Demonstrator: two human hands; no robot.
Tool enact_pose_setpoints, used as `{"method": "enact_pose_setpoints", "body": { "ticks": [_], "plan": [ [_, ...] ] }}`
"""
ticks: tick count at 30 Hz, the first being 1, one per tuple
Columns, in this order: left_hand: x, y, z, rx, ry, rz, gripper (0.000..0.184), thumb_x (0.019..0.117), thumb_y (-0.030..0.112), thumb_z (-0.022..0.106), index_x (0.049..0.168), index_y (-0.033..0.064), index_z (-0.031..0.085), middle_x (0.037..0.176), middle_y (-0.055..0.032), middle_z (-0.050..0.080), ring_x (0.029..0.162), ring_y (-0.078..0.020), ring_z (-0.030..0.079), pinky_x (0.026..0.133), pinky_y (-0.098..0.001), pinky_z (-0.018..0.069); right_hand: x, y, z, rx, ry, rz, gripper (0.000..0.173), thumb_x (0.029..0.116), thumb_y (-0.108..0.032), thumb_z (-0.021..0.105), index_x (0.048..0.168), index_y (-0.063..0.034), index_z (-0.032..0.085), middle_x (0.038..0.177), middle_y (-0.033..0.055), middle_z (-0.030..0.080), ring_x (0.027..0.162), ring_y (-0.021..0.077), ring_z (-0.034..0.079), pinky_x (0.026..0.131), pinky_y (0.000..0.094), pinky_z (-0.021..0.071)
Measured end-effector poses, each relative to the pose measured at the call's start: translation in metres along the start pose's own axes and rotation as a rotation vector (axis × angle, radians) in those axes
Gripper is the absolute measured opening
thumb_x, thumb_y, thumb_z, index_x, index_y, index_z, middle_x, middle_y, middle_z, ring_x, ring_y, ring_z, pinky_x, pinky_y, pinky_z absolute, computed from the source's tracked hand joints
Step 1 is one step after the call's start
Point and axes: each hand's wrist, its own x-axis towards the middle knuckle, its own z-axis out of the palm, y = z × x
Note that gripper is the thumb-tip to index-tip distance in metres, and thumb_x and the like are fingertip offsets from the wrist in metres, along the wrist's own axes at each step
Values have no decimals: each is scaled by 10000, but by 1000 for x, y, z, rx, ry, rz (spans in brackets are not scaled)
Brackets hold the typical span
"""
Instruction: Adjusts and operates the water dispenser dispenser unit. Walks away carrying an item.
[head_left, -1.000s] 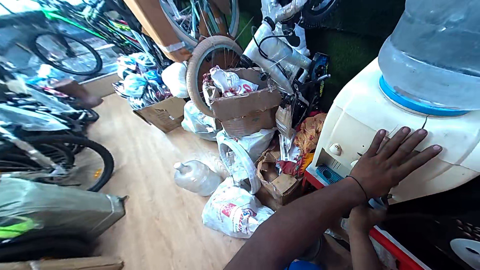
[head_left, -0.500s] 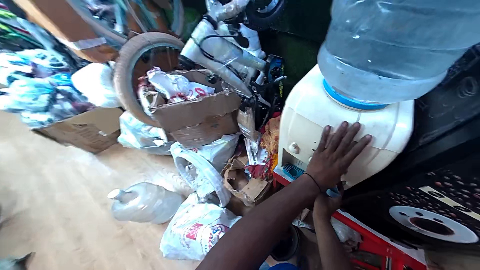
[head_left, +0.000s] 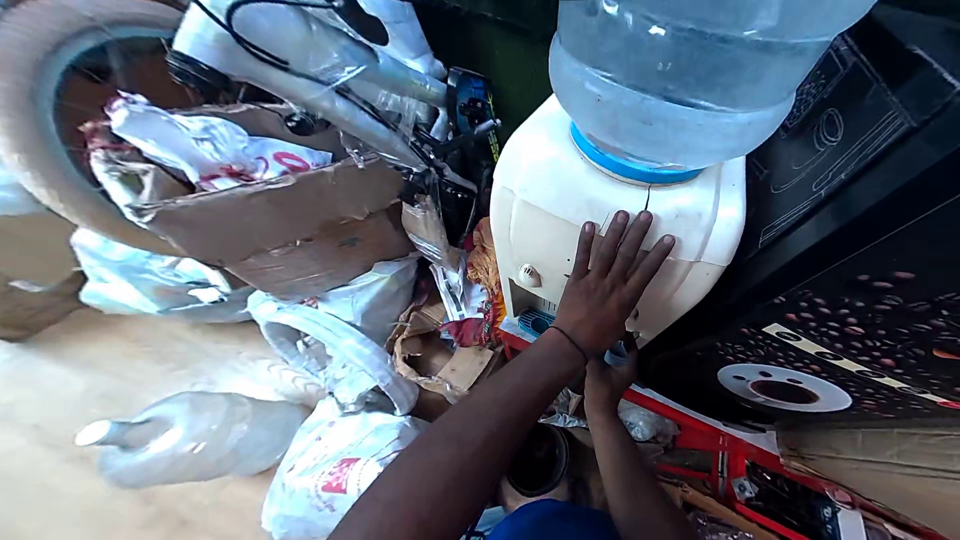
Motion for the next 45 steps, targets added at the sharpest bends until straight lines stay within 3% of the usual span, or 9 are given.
{"method": "enact_pose_setpoints", "body": {
  "ticks": [9, 15, 21, 24, 26, 30, 38, 41, 45],
  "plan": [
    [0, -1, 1, -2, 9, 5, 1045, 746, 204, 816, 1628, 266, 259, 1708, -133, 162, 1574, -346, 123, 1233, -628, 21, 2, 5, -2, -15, -15, 8, 712, 684, -116, 895, 1332, -134, 601, 1136, 47, 691, 1003, 162, 689, 852, 393, 610],
    [0, -1, 1, 24, 4, 8, 1073, 741, 258, 829, 1635, 262, 235, 1712, -131, 146, 1577, -346, 106, 1232, -629, 10, 2, 7, -3, 8, -25, 3, 717, 688, -98, 890, 1340, -131, 595, 1142, 52, 692, 1013, 169, 692, 861, 397, 613],
    [0, -1, 0, -24, 8, 7, 1116, 700, 247, 871, 1629, 258, 255, 1710, -131, 156, 1577, -341, 120, 1233, -633, 25, -2, -6, -9, -153, -67, 80, 829, 742, -231, 894, 1460, -171, 486, 1153, 88, 695, 966, 205, 688, 782, 448, 593],
    [0, -1, 0, -17, 6, 3, 1106, 707, 246, 862, 1630, 261, 251, 1709, -132, 161, 1575, -344, 126, 1232, -632, 23, -1, 0, -6, -98, -44, 33, 790, 711, -165, 889, 1415, -131, 531, 1165, 77, 682, 1007, 177, 684, 839, 410, 604],
    [0, -1, 1, -17, 6, 2, 1084, 725, 228, 843, 1631, 264, 247, 1711, -130, 153, 1578, -340, 114, 1231, -630, 14, -3, -1, -7, -136, -63, 34, 805, 736, -194, 898, 1437, -112, 509, 1171, 99, 685, 1000, 185, 679, 829, 409, 590],
    [1, -1, 2, -1, 10, -3, 1039, 759, 196, 809, 1631, 269, 249, 1712, -124, 154, 1578, -341, 115, 1236, -626, 15, 0, 3, -4, -40, -28, 14, 740, 700, -157, 898, 1368, -158, 578, 1167, 46, 680, 1036, 158, 678, 859, 401, 604],
    [0, -1, 1, -11, -4, 4, 1102, 715, 235, 844, 1634, 262, 237, 1710, -134, 155, 1576, -349, 114, 1232, -627, 7, -2, 0, -4, -34, -37, 47, 757, 709, -144, 895, 1388, -161, 562, 1175, 53, 675, 1026, 163, 678, 850, 398, 602],
    [0, -1, 1, -12, 2, 6, 1090, 721, 216, 829, 1635, 261, 236, 1710, -130, 159, 1576, -349, 113, 1231, -625, 2, 0, -4, -3, -1, -41, 54, 774, 692, -101, 876, 1389, -93, 537, 1169, 76, 666, 1031, 155, 677, 886, 374, 600],
    [0, -1, 0, -15, -10, 5, 1111, 714, 263, 846, 1637, 264, 227, 1712, -124, 152, 1577, -344, 109, 1232, -622, -4, 1, -3, -3, -24, -39, 47, 781, 699, -127, 878, 1398, -88, 532, 1186, 74, 656, 1050, 146, 665, 902, 365, 586]
  ]
}}
